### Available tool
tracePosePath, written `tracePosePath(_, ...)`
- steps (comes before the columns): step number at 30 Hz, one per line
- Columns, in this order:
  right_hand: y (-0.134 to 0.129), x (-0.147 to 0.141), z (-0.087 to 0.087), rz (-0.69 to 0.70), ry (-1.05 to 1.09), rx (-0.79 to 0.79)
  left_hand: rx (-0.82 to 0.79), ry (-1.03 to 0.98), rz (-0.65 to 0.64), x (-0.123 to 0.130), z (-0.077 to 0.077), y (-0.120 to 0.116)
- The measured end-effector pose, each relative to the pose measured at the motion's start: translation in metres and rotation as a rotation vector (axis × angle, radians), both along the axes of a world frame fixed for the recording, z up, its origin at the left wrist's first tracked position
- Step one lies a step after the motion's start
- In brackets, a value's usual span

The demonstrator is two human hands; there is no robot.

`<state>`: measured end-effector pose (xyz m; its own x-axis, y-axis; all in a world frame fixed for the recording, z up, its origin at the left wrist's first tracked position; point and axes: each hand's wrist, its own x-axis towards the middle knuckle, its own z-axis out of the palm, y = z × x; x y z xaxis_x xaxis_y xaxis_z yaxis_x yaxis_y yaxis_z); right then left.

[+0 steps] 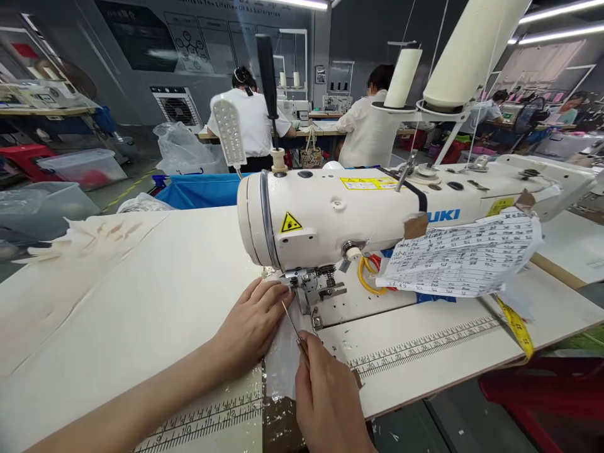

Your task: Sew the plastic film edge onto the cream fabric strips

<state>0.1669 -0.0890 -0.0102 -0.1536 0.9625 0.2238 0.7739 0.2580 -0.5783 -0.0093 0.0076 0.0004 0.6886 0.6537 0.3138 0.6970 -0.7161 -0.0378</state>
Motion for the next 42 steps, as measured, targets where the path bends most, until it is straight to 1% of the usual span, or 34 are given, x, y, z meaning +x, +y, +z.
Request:
tracePosePath(3,-0.005,-0.004,0.003,-0.014,0.147,-0.056,0.069,0.03,0.007,-0.003,0.0,0.003)
tracePosePath(5,-0.009,-0.005,0.003,-0.034,0.182,-0.072,0.075,0.019,0.018,-0.002,0.0,0.0)
tracePosePath(8,-0.014,-0.003,0.002,-0.044,0.154,-0.069,0.021,-0.055,-0.014,0.004,0.0,-0.012)
tracePosePath(10,-0.017,0.0,0.002,-0.023,0.114,-0.049,-0.012,-0.094,-0.047,0.008,-0.002,-0.021)
tracePosePath(13,-0.022,0.01,0.005,0.021,0.09,-0.068,-0.025,-0.084,-0.057,0.011,-0.006,-0.027)
tracePosePath(15,-0.024,0.019,0.007,0.01,0.125,-0.112,-0.028,-0.058,-0.055,0.01,-0.007,-0.027)
tracePosePath(18,-0.025,0.031,0.009,-0.064,0.243,-0.163,-0.024,-0.027,-0.062,0.009,-0.006,-0.025)
tracePosePath(20,-0.024,0.037,0.01,-0.13,0.358,-0.215,-0.016,-0.023,-0.062,0.008,-0.004,-0.025)
tracePosePath(24,-0.023,0.04,0.01,-0.235,0.585,-0.354,-0.042,-0.017,-0.047,0.009,-0.001,-0.029)
tracePosePath(27,-0.022,0.038,0.011,-0.265,0.623,-0.406,-0.057,0.008,-0.054,0.009,0.0,-0.031)
tracePosePath(42,-0.023,0.035,0.01,-0.315,0.634,-0.355,-0.071,0.039,-0.07,0.009,0.0,-0.032)
